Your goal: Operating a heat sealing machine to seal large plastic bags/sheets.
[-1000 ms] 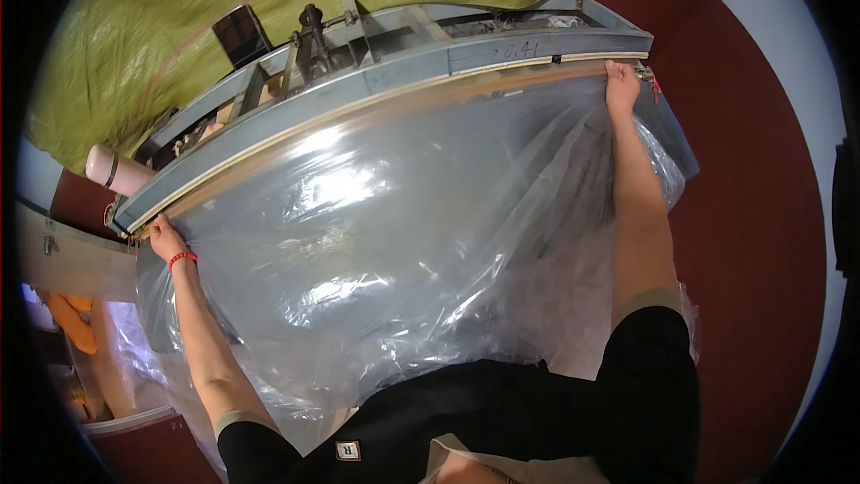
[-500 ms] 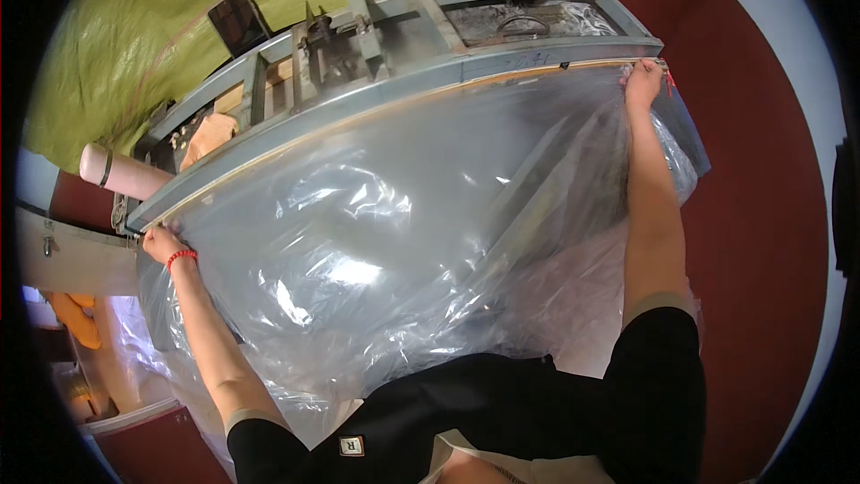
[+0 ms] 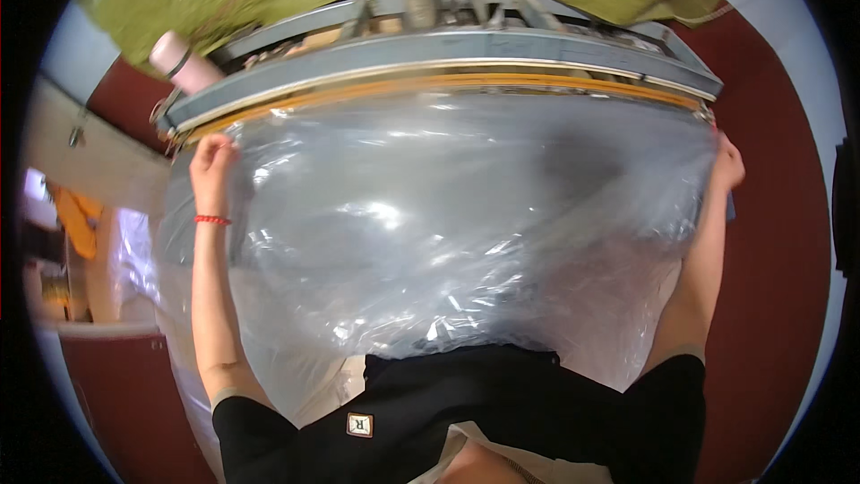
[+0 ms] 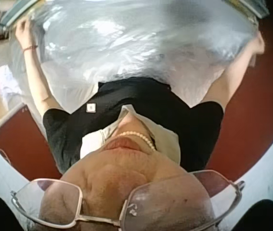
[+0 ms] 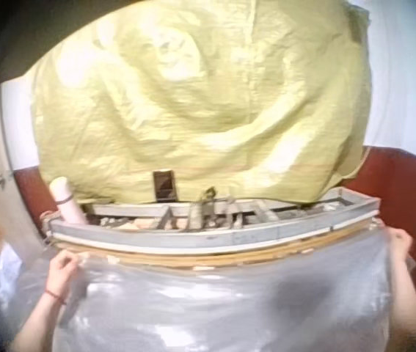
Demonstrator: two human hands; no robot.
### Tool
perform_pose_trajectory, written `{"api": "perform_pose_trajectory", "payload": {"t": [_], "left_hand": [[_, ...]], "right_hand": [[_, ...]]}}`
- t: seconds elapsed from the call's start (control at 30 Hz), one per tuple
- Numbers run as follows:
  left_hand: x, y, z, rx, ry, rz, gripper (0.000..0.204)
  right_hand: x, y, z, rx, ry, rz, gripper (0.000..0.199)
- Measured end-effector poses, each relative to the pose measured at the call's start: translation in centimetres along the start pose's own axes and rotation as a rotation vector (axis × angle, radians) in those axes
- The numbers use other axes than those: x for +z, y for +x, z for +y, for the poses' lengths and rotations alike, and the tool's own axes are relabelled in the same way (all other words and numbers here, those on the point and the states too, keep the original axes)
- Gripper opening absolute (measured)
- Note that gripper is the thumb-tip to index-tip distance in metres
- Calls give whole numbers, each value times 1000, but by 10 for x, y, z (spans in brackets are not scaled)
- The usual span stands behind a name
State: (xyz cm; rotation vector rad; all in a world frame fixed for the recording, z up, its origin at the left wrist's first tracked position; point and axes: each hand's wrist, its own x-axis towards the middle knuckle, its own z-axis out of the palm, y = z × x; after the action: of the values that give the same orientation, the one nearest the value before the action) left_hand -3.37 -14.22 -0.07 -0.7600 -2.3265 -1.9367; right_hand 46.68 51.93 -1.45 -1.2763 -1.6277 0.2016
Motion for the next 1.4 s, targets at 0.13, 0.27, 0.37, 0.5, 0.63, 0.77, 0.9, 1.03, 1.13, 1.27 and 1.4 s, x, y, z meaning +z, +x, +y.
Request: {"api": "perform_pose_trajectory", "payload": {"t": [0.13, 0.27, 0.37, 0.5, 0.63, 0.77, 0.9, 1.03, 1.13, 1.27, 1.4], "left_hand": [[21, -32, 50, 50, -169, -119, 2], [8, -63, 76, 24, -172, -126, 5], [0, -75, 92, 85, -148, -169, 4], [-10, -86, 108, 148, -42, -226, 8], [-43, -94, 113, 16, 238, -384, 12], [-68, -120, 77, -273, 353, -664, 9], [-68, -133, 63, -255, 354, -681, 7], [-83, -131, 55, -181, 542, -600, 9], [-94, -133, 36, -215, 621, -660, 10], [-157, -102, 4, -236, 871, -710, 21], [-303, -42, 20, -362, 1034, -329, 26]], "right_hand": [[-13, -9, -69, -431, -227, 380, 28], [15, -147, -300, -367, 430, -501, 28], [38, -243, -388, -856, 707, -978, 36], [71, -341, -443, -1075, 967, -1172, 29], [81, -342, -421, -607, 950, -1720, 19], [90, -275, -318, -531, 666, -1644, 16], [38, -182, -220, -416, 407, -1657, 12], [-44, -74, -76, -170, 245, -1166, 9], [-117, -11, 71, 361, 418, -609, 19], [-192, 41, 215, 438, 338, -102, 18], [-135, 34, 164, 345, 65, -111, 25]]}}
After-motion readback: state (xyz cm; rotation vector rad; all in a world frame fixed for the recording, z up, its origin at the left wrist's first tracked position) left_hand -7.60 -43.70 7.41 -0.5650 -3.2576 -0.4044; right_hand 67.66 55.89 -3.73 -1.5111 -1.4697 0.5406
